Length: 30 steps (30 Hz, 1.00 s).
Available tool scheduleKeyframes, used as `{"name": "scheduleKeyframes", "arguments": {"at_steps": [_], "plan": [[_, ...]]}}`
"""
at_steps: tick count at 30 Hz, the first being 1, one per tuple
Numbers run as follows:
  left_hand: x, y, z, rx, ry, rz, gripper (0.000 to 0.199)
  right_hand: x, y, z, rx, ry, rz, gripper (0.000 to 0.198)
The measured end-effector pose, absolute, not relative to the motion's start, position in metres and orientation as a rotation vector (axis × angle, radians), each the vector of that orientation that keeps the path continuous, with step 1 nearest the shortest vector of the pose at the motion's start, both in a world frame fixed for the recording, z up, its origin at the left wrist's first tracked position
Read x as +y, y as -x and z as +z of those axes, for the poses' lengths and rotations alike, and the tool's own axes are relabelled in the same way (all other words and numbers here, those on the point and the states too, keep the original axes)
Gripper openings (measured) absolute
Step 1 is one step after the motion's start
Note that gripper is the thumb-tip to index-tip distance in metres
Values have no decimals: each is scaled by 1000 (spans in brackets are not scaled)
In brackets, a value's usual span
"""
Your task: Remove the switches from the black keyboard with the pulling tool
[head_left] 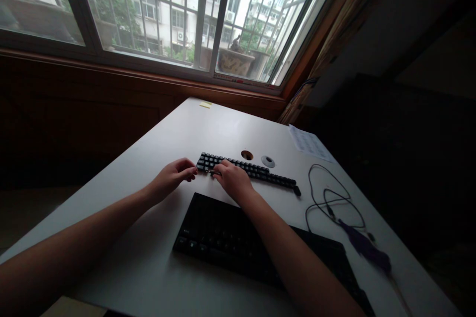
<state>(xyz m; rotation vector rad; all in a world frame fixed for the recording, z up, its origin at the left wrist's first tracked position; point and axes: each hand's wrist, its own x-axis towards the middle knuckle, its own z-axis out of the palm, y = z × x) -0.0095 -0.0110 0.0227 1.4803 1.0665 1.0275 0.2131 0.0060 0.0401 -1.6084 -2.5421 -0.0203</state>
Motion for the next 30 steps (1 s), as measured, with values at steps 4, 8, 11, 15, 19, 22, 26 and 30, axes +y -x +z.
{"name": "scheduleKeyframes", "arguments": {"at_steps": [4,8,11,15,19,22,26,30], "plan": [[-11,10,23,1079,-1481,1038,29,3,-221,40,-2479,1564,10,23],[-10,10,22,1100,-1482,1061,28,1,-231,37,-2508,1484,58,30],[-8,11,22,1151,-1493,1078,28,-2,-234,33,-2548,1463,86,34],[-4,16,20,1276,-1625,1062,27,-5,-232,28,-2599,1453,100,40],[-3,21,16,1417,-1907,1013,25,-5,-229,27,-2631,1459,110,44],[-2,22,11,1454,-2029,969,26,-4,-227,27,-2634,1450,97,46],[-1,20,7,1437,-2103,927,25,-2,-225,28,-2639,1451,89,48],[-1,20,5,1410,-2139,897,24,-1,-223,29,-2637,1484,93,47]]}}
